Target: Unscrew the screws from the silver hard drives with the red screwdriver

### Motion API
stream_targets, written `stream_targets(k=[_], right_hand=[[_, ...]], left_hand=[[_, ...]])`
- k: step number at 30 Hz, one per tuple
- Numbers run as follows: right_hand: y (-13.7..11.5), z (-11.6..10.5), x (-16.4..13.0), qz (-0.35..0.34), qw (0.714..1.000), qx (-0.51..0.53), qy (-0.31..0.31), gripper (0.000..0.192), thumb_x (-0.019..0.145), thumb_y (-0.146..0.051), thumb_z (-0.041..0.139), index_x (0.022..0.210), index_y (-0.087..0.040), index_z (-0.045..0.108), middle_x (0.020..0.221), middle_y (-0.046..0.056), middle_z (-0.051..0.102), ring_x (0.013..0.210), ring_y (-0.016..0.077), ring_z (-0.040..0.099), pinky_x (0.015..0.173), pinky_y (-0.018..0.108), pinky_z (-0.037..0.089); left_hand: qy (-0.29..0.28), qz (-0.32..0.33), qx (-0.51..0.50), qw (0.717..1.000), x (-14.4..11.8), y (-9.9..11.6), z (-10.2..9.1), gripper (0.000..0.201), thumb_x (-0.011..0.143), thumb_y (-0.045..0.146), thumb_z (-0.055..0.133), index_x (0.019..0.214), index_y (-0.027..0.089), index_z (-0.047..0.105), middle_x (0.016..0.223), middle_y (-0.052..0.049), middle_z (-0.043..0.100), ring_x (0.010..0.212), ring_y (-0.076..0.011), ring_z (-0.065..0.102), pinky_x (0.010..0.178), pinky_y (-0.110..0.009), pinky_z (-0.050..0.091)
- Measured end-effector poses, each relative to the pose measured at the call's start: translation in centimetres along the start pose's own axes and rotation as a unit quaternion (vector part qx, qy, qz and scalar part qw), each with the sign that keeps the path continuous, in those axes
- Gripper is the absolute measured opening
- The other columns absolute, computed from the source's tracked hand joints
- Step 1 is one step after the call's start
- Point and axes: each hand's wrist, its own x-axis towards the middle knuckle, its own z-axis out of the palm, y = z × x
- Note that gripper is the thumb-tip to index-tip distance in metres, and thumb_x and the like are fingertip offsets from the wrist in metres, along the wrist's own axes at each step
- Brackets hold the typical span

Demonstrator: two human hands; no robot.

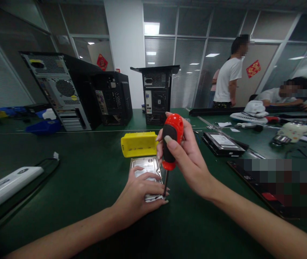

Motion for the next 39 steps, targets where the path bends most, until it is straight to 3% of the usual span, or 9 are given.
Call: stream_targets(k=[23, 32, 36, 39], right_hand=[[0.8, -0.2, 1.1, 0.009, 1.0, -0.007, 0.026, 0.037, 0.087, -0.026, 0.054, 0.12, -0.034, 0.04, 0.094, -0.001, 0.05, 0.064, 0.0078, 0.051, 0.052, 0.022, 0.047], [0.1, 0.4, 1.7, -0.034, 0.993, -0.11, 0.023, 0.047, 0.077, -0.015, 0.066, 0.106, -0.032, 0.033, 0.086, -0.004, 0.053, 0.06, 0.0089, 0.054, 0.048, 0.023, 0.047], [0.0, 0.7, 1.6, -0.017, 0.993, -0.111, 0.044, 0.057, 0.079, -0.021, 0.066, 0.118, -0.04, 0.029, 0.089, -0.003, 0.05, 0.058, 0.0095, 0.052, 0.049, 0.024, 0.045], [0.0, 0.7, 1.6, -0.01, 0.995, -0.088, 0.034, 0.047, 0.084, -0.034, 0.057, 0.123, -0.042, 0.032, 0.093, -0.001, 0.047, 0.059, 0.0102, 0.051, 0.049, 0.026, 0.044]], left_hand=[[-0.004, -0.01, 0.021, 1.0, 0.3, -0.2, -0.6, 0.016, 0.082, 0.029, 0.067, 0.097, 0.031, 0.068, 0.102, 0.005, 0.072, 0.109, -0.0236, 0.056, 0.103, -0.053, 0.012], [-0.009, 0.003, 0.023, 1.0, 0.4, -0.5, -0.5, 0.016, 0.083, 0.03, 0.066, 0.098, 0.032, 0.067, 0.103, 0.005, 0.072, 0.109, -0.0238, 0.056, 0.103, -0.053, 0.009], [-0.013, 0.0, 0.024, 1.0, 0.4, -0.4, -0.6, 0.017, 0.082, 0.029, 0.066, 0.099, 0.032, 0.067, 0.101, 0.004, 0.073, 0.109, -0.0239, 0.056, 0.104, -0.052, 0.009], [-0.008, 0.002, 0.029, 1.0, 0.4, -0.4, -0.6, 0.016, 0.082, 0.029, 0.066, 0.098, 0.032, 0.067, 0.1, 0.005, 0.072, 0.108, -0.0232, 0.056, 0.104, -0.051, 0.009]])
